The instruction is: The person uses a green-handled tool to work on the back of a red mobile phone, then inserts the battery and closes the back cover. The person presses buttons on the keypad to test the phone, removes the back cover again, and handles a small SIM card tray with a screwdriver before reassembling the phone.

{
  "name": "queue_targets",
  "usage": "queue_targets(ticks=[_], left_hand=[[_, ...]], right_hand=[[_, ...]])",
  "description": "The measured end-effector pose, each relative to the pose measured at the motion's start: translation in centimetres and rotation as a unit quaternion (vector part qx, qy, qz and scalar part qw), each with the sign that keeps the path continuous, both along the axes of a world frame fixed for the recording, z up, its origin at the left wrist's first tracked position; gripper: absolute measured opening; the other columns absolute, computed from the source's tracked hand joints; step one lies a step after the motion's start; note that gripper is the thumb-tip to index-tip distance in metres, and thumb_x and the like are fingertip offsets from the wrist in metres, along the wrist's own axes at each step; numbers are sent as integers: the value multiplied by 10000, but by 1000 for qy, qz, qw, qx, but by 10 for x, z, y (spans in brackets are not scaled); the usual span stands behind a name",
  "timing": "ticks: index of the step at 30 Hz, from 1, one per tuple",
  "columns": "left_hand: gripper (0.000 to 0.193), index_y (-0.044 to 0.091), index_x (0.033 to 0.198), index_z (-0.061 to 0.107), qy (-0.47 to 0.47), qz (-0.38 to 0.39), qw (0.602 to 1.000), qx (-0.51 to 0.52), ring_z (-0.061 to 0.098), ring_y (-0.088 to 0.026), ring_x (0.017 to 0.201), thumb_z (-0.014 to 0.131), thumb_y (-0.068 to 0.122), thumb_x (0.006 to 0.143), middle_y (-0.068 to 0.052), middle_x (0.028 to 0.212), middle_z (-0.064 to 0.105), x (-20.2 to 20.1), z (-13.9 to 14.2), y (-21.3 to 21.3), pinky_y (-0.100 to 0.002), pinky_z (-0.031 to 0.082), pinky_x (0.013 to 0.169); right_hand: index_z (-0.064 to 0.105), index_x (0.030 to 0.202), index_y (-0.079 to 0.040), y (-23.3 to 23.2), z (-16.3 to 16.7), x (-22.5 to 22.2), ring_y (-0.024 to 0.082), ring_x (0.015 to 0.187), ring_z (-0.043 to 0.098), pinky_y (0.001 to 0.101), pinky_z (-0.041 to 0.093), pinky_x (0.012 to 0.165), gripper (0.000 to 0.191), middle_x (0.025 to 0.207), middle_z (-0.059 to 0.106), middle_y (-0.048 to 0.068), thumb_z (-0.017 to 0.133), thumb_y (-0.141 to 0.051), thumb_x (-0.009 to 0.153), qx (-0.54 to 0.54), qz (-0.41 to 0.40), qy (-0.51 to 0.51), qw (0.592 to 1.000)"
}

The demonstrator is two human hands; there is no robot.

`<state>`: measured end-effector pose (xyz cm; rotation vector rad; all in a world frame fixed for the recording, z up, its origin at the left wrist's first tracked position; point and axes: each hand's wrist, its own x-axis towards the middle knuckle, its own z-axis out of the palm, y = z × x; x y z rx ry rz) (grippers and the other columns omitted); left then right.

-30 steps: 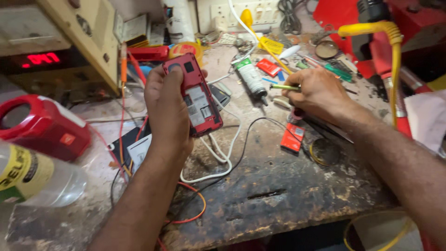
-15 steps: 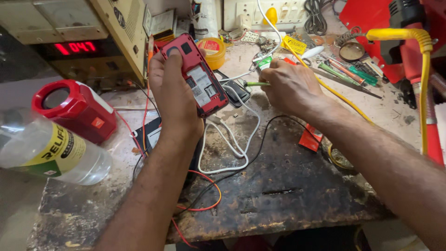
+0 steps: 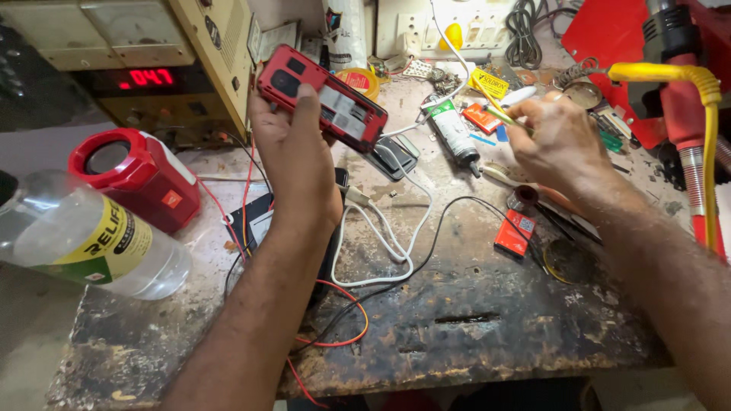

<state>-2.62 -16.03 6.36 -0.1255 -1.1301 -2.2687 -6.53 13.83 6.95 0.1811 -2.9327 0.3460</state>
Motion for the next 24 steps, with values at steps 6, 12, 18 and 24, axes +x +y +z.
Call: queue_targets(ticks=[6,12,18,24], left_hand=[[395,20,1464,413,36,84,996,-25,554,-141,1131,535,65,1092,-90,1292,586,1,5,1,-322,467,1010],[481,40,1547,341,49,118,990,-51,557,-161,1214,521,86,1103,-99,1375,567,4,6,6,-329,447,1107],[474,23,1547,350,38,119,989,-84,573,-166,1246,526,92,1112,-110,1378,578,6,9,11,-326,463,1111],[469,26,1557,322,65,81,991,-85,585,-160,1235,526,101,1141,-122,1367,600,6,5,12,-306,478,1087]], right_hand=[[748,1214,-105,-7,-4,-2,336,907,677,503,525,808,318,1004,711,219,635,-187,929,58,36,40,997],[784,1098,-185,-72,7,6,234,711,752,394,600,678,304,860,778,63,720,-417,911,-67,113,-42,990],[772,1132,-211,-131,16,5,280,905,723,450,564,818,498,942,762,99,847,-533,759,6,46,-123,991],[730,1209,-140,-133,24,-1,242,893,728,394,574,819,650,1011,754,143,945,-416,662,-67,45,-147,986]])
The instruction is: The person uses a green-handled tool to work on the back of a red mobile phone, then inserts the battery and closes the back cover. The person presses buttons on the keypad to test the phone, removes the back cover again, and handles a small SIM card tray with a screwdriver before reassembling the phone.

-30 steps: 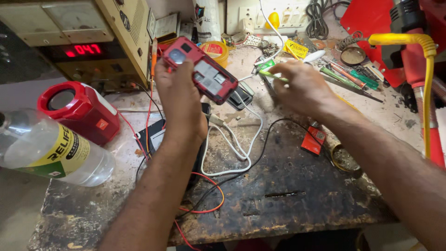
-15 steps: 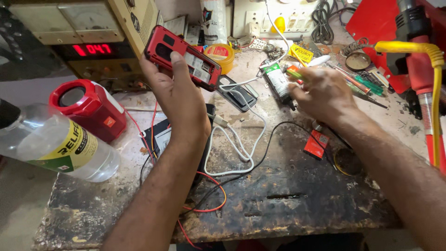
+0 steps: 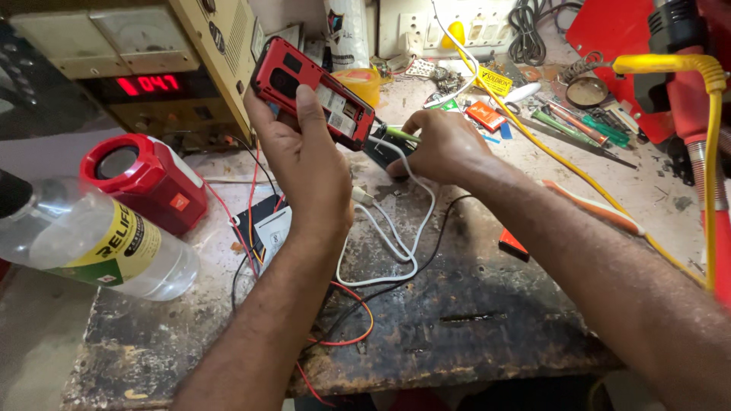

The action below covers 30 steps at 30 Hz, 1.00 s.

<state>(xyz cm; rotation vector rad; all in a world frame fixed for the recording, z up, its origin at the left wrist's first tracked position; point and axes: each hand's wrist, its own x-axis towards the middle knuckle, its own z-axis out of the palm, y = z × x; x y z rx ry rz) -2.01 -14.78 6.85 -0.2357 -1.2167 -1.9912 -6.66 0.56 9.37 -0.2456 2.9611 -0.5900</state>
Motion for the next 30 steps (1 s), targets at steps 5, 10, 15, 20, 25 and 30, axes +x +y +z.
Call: queue_targets(ticks=[5,10,15,20,25,30], left_hand=[[501,90,1537,282,-38,-17,999,13,612,-111,1139,515,125,1096,-73,1300,627,-1,-3,4,-271,507,985],[279,40,1369,491,-80,-103,991,-19,642,-95,974,545,132,1111,-60,1138,693,5,-6,15,-269,549,846],[263,67,1316,513,-124,-146,980,-56,672,-60,915,558,146,1069,-27,1088,704,9,-8,23,-243,581,810],[268,75,1304,536,-164,-210,961,-77,612,-60,703,586,153,1053,-20,891,678,14,-12,34,-252,524,612],[246,87,1250,585,-223,-221,947,-73,608,-50,676,616,155,1016,-2,870,691,17,-9,39,-240,504,582],[231,89,1226,585,-206,-260,943,3,631,-66,710,593,213,1031,-7,903,679,15,-4,33,-258,565,613]], right_hand=[[722,1259,-103,21,2,-4,227,842,765,359,595,790,580,1018,796,174,890,-347,761,-42,-30,-57,997],[655,1301,-132,60,1,3,242,903,744,383,615,750,524,1140,735,149,787,-361,848,-124,-59,-46,989],[728,1273,-139,134,3,20,318,977,714,461,572,833,376,1192,712,201,584,-324,978,26,-33,67,997],[752,1228,-123,182,-15,31,344,1006,720,459,538,939,373,1070,766,212,649,-284,907,72,-130,122,981],[778,1169,-107,185,-12,43,365,941,712,479,543,872,361,986,760,207,709,-324,888,110,-64,195,973],[847,1096,-166,164,-4,97,305,743,746,453,574,681,270,893,796,100,751,-331,905,-52,-64,26,996]])
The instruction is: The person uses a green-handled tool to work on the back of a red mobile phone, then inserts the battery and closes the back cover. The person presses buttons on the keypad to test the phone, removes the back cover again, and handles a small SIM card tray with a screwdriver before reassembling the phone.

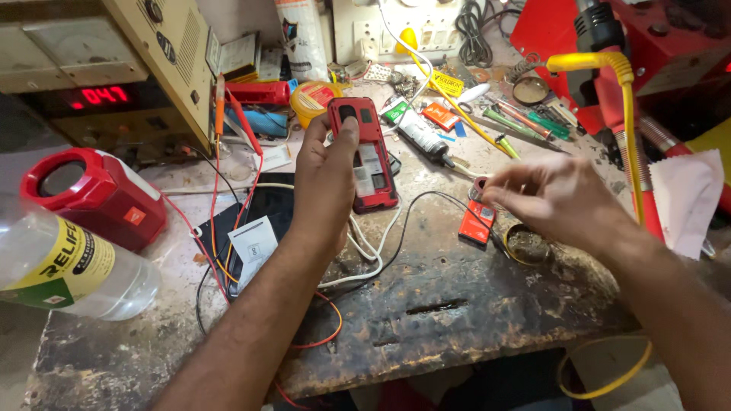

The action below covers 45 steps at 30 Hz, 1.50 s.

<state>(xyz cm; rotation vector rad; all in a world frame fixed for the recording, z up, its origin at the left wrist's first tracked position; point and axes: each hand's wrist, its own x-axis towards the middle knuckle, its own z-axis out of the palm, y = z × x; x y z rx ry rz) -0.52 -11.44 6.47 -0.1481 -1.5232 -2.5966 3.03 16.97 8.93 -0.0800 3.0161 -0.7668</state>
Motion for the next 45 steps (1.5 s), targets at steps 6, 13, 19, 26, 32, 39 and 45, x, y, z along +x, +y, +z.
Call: queue_targets(ticks=[6,13,19,26,32,39,45], left_hand=[[301,119,1218,579,4,-37,999,9,656,-103,763,514,368,1061,-69,971,729,4,2,3,-281,562,641],[415,134,1256,593,-26,-54,997,38,638,-120,837,507,464,1019,-66,999,711,3,-3,-1,-309,528,683],[495,152,1419,518,0,62,998,-26,561,-146,1059,518,404,993,-28,1171,593,-6,-5,-7,-310,481,904],[500,131,1400,549,-16,66,997,-39,543,-141,972,465,459,1033,-46,1132,622,-3,-1,-10,-329,506,799],[550,38,1300,617,-10,-40,999,24,631,-126,841,442,509,1077,-70,1067,712,0,-2,-3,-334,562,721],[466,53,1309,570,-7,-110,993,28,696,-177,881,397,399,1050,-120,1105,750,5,-4,9,-348,584,738],[462,85,1422,509,21,-152,988,-9,686,-170,940,373,370,1085,-115,1151,728,13,-7,18,-318,569,805]], right_hand=[[801,1068,-216,-22,4,31,158,731,761,331,596,705,362,856,798,23,853,-419,772,90,67,-12,994],[786,1074,-257,-26,14,19,194,775,752,379,593,770,325,927,806,7,814,-455,817,109,42,-76,990],[801,1100,-253,-43,3,20,312,1014,655,438,559,768,466,1167,686,115,804,-581,770,248,93,118,957],[797,1022,-192,-44,2,20,259,1034,686,407,531,925,354,1043,753,37,767,-457,789,82,219,112,966],[750,1194,-181,-48,11,8,310,1058,646,442,505,908,564,1117,699,87,854,-493,736,142,181,32,973],[794,1011,-159,-36,7,1,200,822,720,342,583,727,271,979,739,32,772,-341,810,27,206,43,977],[735,1138,-35,-16,11,-12,138,590,619,276,510,495,222,815,711,114,675,-207,1011,-481,134,-16,866]])
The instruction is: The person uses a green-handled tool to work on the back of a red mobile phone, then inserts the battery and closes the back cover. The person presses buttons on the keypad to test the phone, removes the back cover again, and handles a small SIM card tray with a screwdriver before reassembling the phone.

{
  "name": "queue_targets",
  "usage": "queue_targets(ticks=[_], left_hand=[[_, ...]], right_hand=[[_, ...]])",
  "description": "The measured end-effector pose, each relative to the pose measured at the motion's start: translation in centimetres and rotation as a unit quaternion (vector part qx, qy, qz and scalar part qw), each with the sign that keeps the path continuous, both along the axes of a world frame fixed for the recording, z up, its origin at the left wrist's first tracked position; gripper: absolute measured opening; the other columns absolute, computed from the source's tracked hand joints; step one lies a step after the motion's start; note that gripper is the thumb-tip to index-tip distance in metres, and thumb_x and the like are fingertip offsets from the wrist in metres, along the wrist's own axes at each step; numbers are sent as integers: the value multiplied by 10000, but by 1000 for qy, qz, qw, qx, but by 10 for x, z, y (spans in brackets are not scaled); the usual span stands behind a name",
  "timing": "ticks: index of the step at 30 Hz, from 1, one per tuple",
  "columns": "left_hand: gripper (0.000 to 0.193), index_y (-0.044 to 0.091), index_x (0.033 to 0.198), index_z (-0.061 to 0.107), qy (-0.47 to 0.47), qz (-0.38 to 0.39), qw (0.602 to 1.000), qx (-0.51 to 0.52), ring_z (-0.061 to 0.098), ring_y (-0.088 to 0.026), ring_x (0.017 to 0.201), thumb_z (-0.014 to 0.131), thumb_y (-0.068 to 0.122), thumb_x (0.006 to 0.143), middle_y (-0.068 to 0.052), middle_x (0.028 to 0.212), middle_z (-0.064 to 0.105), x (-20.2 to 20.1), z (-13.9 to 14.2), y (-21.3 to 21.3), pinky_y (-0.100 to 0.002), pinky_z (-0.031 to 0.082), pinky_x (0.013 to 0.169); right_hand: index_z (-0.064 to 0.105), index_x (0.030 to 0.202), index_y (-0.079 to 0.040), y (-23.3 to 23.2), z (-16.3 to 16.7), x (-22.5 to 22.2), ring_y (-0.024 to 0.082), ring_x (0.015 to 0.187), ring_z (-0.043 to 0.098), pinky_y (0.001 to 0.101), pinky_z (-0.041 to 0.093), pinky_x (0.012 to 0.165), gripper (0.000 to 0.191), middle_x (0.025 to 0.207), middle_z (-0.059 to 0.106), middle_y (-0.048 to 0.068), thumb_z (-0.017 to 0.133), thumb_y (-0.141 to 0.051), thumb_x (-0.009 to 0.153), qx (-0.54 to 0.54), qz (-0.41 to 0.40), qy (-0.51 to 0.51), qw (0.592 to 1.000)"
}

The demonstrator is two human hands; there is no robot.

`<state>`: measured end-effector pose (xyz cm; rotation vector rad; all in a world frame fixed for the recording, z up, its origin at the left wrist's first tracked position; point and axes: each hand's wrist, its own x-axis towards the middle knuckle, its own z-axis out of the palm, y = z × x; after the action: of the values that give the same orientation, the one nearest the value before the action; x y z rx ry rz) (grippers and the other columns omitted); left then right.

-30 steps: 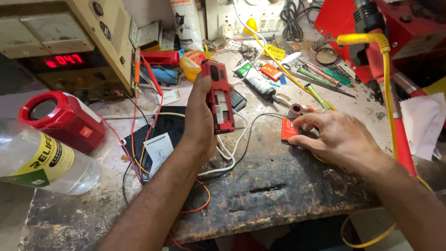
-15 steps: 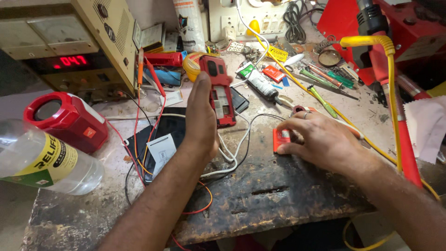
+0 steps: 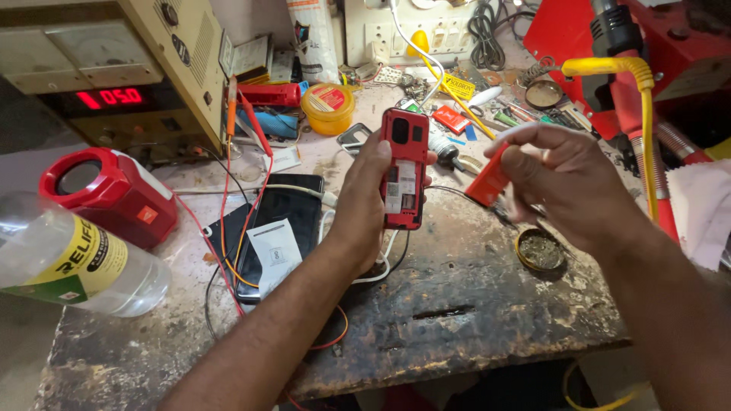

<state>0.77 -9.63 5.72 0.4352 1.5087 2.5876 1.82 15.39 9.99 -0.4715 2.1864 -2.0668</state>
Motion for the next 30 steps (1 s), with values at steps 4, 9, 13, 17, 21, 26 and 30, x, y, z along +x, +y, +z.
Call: queue_targets(ticks=[4,9,13,17,21,26,30], left_hand=[[470,108,1517,456,13,-8,1000,7,649,-138,965,384,342,1116,-90,1196,718,4,-1,8,-289,548,814],[522,140,1539,399,-34,-22,999,8,667,-155,959,378,386,1079,-62,1162,641,3,0,10,-384,638,777],[545,110,1482,393,-80,-58,995,17,699,-214,978,373,454,1060,-99,1209,628,2,-2,12,-435,653,758],[616,56,1450,412,-69,-96,992,43,716,-255,985,388,536,1064,-142,1242,641,4,-5,14,-434,656,780],[685,106,1501,400,-40,-95,994,27,711,-236,970,387,598,1026,-122,1210,634,8,-7,14,-411,649,759],[697,120,1517,409,0,-83,997,5,686,-207,986,398,622,1034,-122,1213,631,11,-5,14,-396,642,775],[672,103,1425,445,-12,-86,996,-5,699,-188,1044,377,638,1023,-110,1251,635,10,-5,16,-389,650,794]], right_hand=[[672,1138,-20,-8,-6,-9,150,747,709,259,555,610,272,847,708,98,599,-253,1016,-115,94,-36,988],[618,1209,-111,-24,-15,-15,106,841,685,249,564,711,316,997,722,61,716,-69,911,-98,10,16,995],[640,1179,-68,-21,-20,-27,140,859,714,267,575,703,250,963,725,87,742,-41,952,-215,45,3,976],[648,1189,-37,-16,-31,-31,147,774,702,261,573,675,226,959,743,105,735,-88,988,-266,38,-82,960],[655,1186,-58,-17,-37,-28,141,755,713,273,585,631,249,935,747,86,731,-129,959,-254,21,-92,962],[662,1224,-20,-27,-33,-21,132,797,712,269,589,677,305,968,739,69,754,-114,949,-221,-8,-58,974],[706,1186,-9,-40,-28,-11,107,786,712,257,602,700,286,963,760,79,773,-95,921,-44,-81,45,995]])
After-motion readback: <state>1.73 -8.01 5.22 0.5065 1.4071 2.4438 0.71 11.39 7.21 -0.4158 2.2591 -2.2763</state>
